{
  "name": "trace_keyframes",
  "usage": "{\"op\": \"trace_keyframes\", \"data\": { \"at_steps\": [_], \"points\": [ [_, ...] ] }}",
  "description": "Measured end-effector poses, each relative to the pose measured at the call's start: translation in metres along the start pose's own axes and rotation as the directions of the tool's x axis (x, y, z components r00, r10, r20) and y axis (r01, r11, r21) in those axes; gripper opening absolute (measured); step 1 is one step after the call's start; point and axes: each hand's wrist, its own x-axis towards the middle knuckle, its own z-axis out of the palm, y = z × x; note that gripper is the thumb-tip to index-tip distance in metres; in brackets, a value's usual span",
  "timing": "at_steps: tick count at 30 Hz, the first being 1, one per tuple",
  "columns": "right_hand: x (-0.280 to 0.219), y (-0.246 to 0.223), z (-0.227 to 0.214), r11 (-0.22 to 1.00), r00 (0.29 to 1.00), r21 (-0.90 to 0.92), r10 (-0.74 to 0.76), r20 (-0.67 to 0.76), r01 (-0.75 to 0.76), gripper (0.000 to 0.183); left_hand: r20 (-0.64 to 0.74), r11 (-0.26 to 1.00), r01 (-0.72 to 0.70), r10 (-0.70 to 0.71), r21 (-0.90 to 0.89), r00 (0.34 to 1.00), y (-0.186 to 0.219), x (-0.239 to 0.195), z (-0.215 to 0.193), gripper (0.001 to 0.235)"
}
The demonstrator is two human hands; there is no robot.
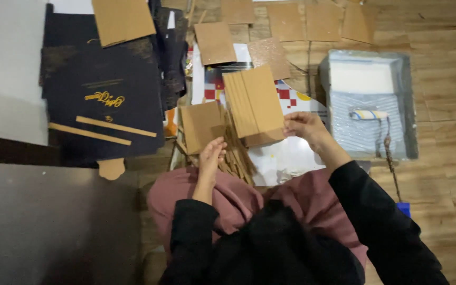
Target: Applying glue to small cardboard pieces using a paint roller and stacking them.
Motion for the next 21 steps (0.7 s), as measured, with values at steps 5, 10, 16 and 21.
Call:
{"op": "trace_keyframes", "data": {
  "at_steps": [5,10,16,21],
  "points": [
    [0.005,0.055,-0.035,0.997,0.996,0.021,0.072,-0.047,-0.071,0.026,0.013,0.99,-0.037,0.036,0.136,0.999,-0.007,0.002,0.003,0.029],
    [0.015,0.082,-0.038,0.995,0.995,0.07,0.079,-0.067,-0.074,0.023,0.042,0.928,-0.13,0.123,0.35,0.992,-0.005,-0.003,0.008,0.03],
    [0.021,0.083,-0.037,0.995,0.992,0.057,0.088,-0.088,-0.083,0.023,0.116,0.883,-0.18,0.143,0.434,0.983,-0.002,-0.001,0.021,0.032],
    [0.018,0.079,-0.032,0.988,0.984,-0.151,-0.017,-0.175,-0.01,0.016,0.224,0.759,-0.318,0.229,0.568,0.947,0.011,-0.005,0.035,0.041]
  ]
}}
